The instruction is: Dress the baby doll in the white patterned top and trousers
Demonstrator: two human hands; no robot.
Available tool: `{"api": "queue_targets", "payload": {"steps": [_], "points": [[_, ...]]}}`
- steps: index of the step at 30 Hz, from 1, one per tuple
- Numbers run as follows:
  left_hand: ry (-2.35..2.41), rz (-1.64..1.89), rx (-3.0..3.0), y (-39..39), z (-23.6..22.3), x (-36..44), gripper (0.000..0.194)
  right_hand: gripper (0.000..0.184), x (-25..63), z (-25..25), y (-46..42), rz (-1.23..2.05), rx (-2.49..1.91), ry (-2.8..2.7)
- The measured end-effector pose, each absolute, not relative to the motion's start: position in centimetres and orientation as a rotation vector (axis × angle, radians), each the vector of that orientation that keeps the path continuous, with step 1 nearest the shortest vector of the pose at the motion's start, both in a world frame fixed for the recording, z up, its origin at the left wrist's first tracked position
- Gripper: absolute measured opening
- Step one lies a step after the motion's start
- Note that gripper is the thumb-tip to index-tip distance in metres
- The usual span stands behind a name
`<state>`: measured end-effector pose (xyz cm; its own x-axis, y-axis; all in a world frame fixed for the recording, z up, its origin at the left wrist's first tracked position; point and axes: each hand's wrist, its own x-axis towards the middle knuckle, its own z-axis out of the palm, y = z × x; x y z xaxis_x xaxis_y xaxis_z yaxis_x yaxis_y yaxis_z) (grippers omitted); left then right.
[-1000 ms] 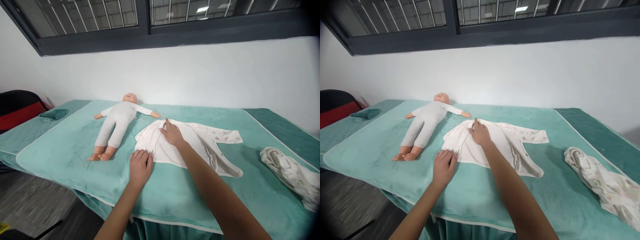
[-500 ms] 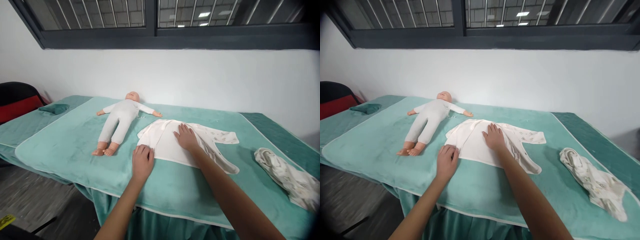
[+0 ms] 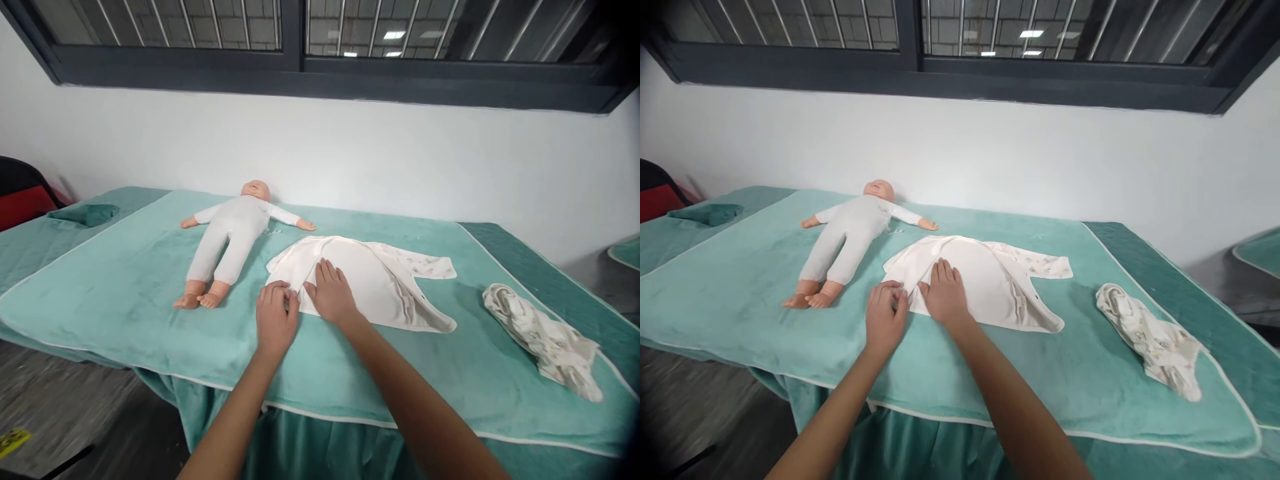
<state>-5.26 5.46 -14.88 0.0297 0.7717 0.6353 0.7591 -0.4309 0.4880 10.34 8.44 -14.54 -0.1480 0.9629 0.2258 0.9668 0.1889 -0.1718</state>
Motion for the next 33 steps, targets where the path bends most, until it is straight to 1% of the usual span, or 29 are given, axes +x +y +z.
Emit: {"api": "queue_targets", "payload": {"steps": [4,6,11,17,23,33], "points": [[1.712,1.212,2.337,5.5,-15.0,-5.4,0.023,0.073,11.1,-14.3,8.8,0.036,-1.765,-2.26],[1.745,1.171,2.354,5.5,-15.0,-5.5,0.026,0.073,12.4,-14.2,9.7,0.07,-1.768,-2.283],[1.741,1.16,2.358,5.4,-15.1,-5.6,0.027,0.072,17.7,-14.2,12.9,0.117,-2.003,-2.16],[1.718,1.203,2.343,5.5,-15.1,-5.7,0.025,0.071,22.5,-14.0,13.9,0.095,-2.136,-2.042],[1.761,1.284,2.282,5.7,-15.4,-5.7,0.031,0.071,22.2,-14.3,12.6,0.047,-2.197,-1.971],[1.757,1.29,2.29,5.7,-15.1,-5.7,0.03,0.068,21.1,-14.7,9.1,-0.071,-2.23,-1.951]]}}
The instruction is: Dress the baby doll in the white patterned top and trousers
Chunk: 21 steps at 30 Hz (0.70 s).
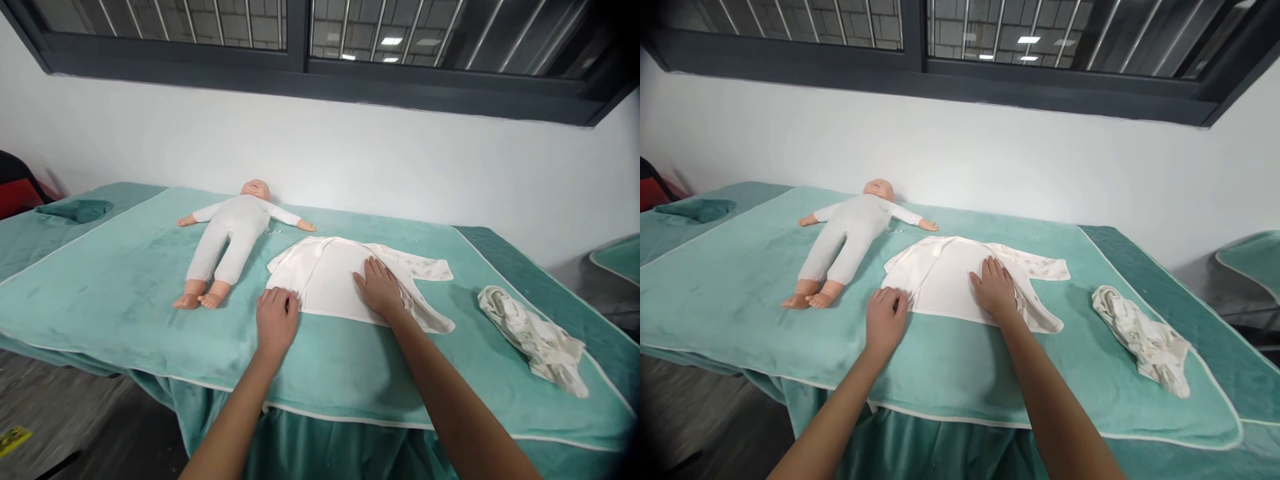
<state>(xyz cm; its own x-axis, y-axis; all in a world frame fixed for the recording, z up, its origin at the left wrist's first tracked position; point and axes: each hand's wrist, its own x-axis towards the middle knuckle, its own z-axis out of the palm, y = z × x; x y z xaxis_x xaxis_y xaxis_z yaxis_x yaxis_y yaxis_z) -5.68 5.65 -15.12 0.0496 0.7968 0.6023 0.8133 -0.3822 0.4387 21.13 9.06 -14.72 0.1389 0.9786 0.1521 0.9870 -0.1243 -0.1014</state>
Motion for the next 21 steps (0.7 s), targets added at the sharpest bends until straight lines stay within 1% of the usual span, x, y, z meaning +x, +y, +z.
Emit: {"api": "queue_targets", "payload": {"steps": [5,7,9,11,14,17,18,21], "points": [[-1.739,-1.588,-2.244,4.9,-14.4,-6.4,0.032,0.067,20.1,-14.9,6.3,-0.061,-2.199,-2.002],[-1.706,-1.685,-2.243,4.4,-13.4,-7.5,0.025,0.067,19.7,-15.4,4.6,-0.038,-2.105,-2.054],[-1.633,-1.696,-2.243,4.0,-11.8,-9.4,0.015,0.067,19.2,-15.8,3.2,0.021,-1.979,-2.086],[-1.592,-1.633,-2.194,3.9,-9.8,-12.0,0.015,0.067,18.4,-15.5,2.7,0.166,-1.865,-2.06],[-1.709,-1.591,-2.025,5.0,-7.3,-16.9,0.018,0.07,15.7,-13.3,4.3,0.468,-1.749,-1.899],[-2.009,-1.548,-1.889,7.5,-6.9,-22.1,0.024,0.07,11.2,-10.3,9.4,0.609,-1.657,-1.828],[-2.134,-1.537,-1.903,8.5,-7.4,-23.6,0.03,0.071,9.4,-9.4,11.8,0.614,-1.625,-1.842],[-2.444,-1.527,-2.094,11.6,-9.6,-26.5,0.057,0.069,4.4,-8.0,20.0,0.514,-1.567,-1.886]]}}
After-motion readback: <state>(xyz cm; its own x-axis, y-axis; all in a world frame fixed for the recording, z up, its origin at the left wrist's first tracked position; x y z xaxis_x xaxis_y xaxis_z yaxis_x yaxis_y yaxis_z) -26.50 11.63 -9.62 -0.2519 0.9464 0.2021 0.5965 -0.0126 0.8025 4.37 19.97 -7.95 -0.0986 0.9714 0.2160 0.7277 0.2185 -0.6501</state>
